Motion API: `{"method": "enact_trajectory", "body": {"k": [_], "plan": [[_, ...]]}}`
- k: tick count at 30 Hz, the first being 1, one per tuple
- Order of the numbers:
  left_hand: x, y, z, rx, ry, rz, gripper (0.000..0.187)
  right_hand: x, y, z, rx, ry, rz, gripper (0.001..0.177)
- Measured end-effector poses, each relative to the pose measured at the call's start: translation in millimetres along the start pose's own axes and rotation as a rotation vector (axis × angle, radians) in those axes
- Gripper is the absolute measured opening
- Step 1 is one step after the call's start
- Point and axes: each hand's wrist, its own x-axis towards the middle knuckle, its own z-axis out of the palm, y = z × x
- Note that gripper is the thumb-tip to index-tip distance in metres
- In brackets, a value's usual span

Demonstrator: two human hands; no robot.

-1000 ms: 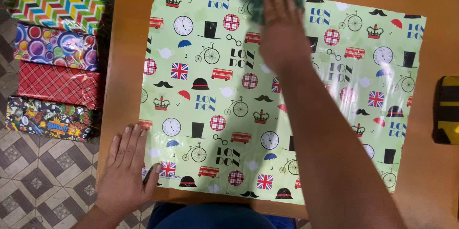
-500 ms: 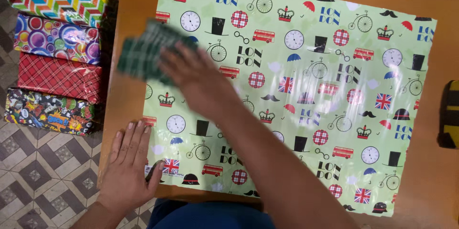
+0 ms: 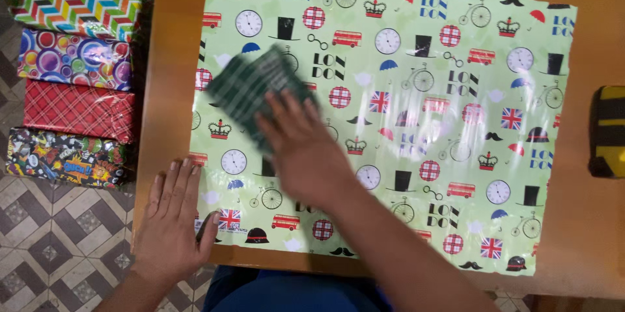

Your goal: The person wipes a sheet of London-themed wrapping paper and a product box with a green cloth, then places the box on the paper and folds the paper around it. The wrapping is not completed in the clip.

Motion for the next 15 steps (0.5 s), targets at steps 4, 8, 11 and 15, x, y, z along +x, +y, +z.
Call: {"method": "enact_trajectory", "body": {"k": [4, 8, 11, 15], "plan": [[6, 9, -11, -0.004, 0.007, -0.022, 0.082, -41, -46, -7, 0.463, 0.039, -0.029, 0.063], [17, 37, -12, 0.058, 0.117, -0.026, 0.090, -76, -15, -15, 0.222, 0.273, 0.272, 0.060], [35, 58, 9, 0.051, 0.081, 0.020, 0.082, -112, 22, -15, 0.044, 0.275, 0.378, 0.062], [27, 59, 23, -0.007, 0.044, 0.054, 0.060, -132, 32, 0, 0.019, 0.234, 0.378, 0.062]]}}
